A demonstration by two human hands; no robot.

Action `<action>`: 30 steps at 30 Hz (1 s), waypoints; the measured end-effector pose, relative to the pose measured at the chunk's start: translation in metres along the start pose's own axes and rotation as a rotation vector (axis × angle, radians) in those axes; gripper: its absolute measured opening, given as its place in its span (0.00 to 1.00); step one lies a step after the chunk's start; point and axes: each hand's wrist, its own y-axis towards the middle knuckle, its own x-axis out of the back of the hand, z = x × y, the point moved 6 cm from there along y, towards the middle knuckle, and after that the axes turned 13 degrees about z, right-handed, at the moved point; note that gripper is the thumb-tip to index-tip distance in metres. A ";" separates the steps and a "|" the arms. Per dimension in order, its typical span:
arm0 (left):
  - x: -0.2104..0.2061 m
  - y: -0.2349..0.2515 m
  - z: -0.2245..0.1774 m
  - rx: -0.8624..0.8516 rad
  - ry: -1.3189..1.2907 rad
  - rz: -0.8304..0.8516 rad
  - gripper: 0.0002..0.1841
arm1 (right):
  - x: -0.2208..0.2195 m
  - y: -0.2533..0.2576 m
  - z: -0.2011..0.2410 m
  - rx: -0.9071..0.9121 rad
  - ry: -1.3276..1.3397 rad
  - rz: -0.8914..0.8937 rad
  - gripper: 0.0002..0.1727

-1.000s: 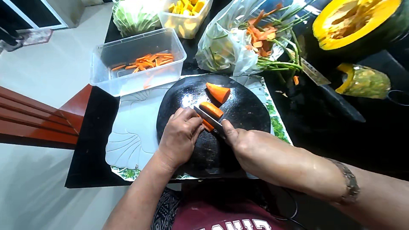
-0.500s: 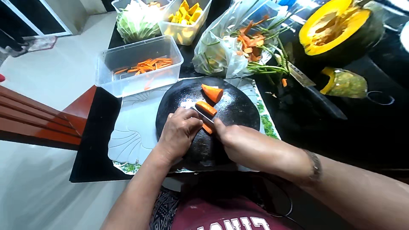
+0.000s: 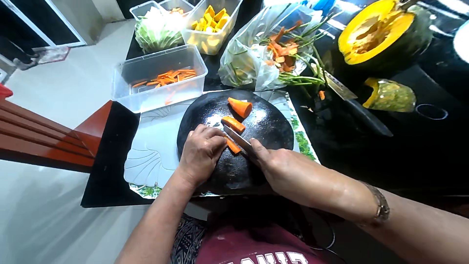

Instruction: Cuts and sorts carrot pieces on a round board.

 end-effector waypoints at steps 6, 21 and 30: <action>-0.001 -0.001 -0.002 0.003 0.040 -0.003 0.06 | 0.002 -0.005 0.010 0.054 -0.048 -0.040 0.27; 0.000 -0.001 -0.008 -0.057 0.106 0.000 0.08 | -0.001 -0.007 0.009 0.060 -0.082 -0.060 0.29; -0.002 0.004 -0.011 -0.098 0.062 0.034 0.07 | 0.000 0.014 0.013 -0.083 0.026 0.288 0.27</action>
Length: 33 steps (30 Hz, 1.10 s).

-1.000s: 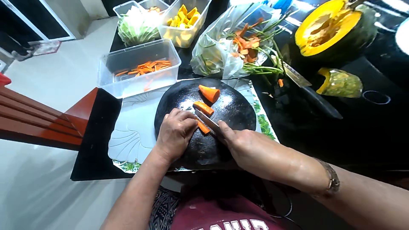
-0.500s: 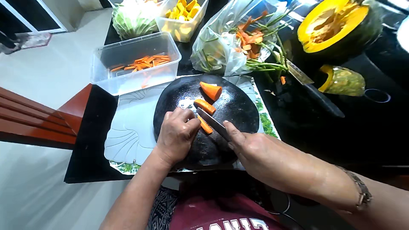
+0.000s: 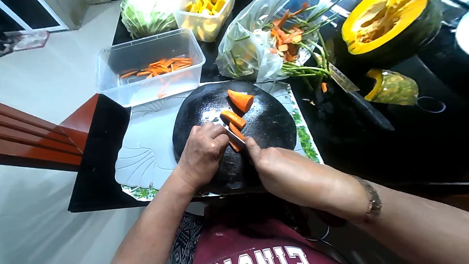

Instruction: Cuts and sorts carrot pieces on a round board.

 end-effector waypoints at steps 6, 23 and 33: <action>0.001 -0.001 0.001 0.016 0.028 -0.002 0.08 | -0.011 -0.015 -0.008 0.043 0.073 -0.051 0.29; 0.002 -0.004 -0.002 0.006 0.078 -0.046 0.07 | -0.007 -0.034 -0.018 0.102 -0.006 -0.350 0.26; -0.005 0.032 -0.007 0.015 0.056 0.258 0.11 | 0.021 -0.049 -0.049 0.176 0.168 -0.545 0.26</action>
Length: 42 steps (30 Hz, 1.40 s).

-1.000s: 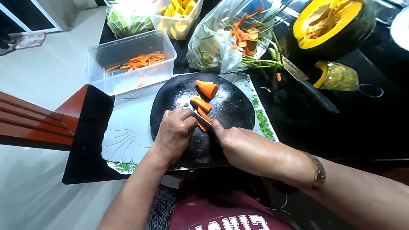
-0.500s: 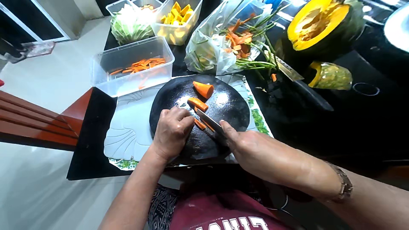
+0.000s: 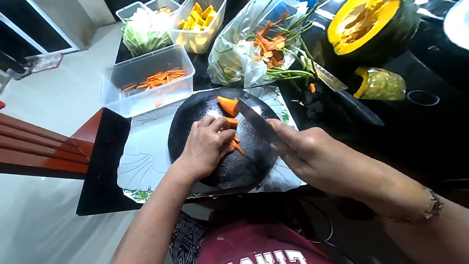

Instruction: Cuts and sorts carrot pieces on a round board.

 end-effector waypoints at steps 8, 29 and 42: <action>-0.005 -0.001 -0.008 0.007 0.107 0.014 0.10 | 0.010 0.034 -0.024 0.011 0.320 -0.068 0.22; 0.107 0.006 0.057 0.266 0.355 -0.027 0.12 | -0.020 0.064 -0.088 0.105 1.139 -0.081 0.12; 0.042 0.045 0.014 0.003 0.045 0.198 0.09 | -0.023 0.066 -0.087 0.104 1.135 -0.043 0.14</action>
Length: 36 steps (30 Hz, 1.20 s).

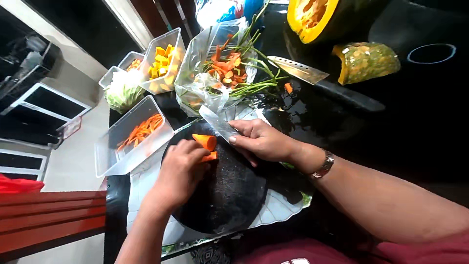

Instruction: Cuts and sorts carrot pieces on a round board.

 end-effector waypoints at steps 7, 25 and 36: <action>-0.036 -0.010 0.002 0.011 0.045 -0.161 0.08 | -0.001 -0.001 0.001 -0.022 -0.001 -0.030 0.14; -0.064 -0.091 -0.008 -0.047 -0.334 -0.680 0.04 | -0.079 -0.035 0.036 0.126 -1.177 0.318 0.28; 0.028 -0.059 -0.014 0.087 -0.246 -0.995 0.12 | -0.099 -0.030 0.043 0.153 -1.470 0.449 0.31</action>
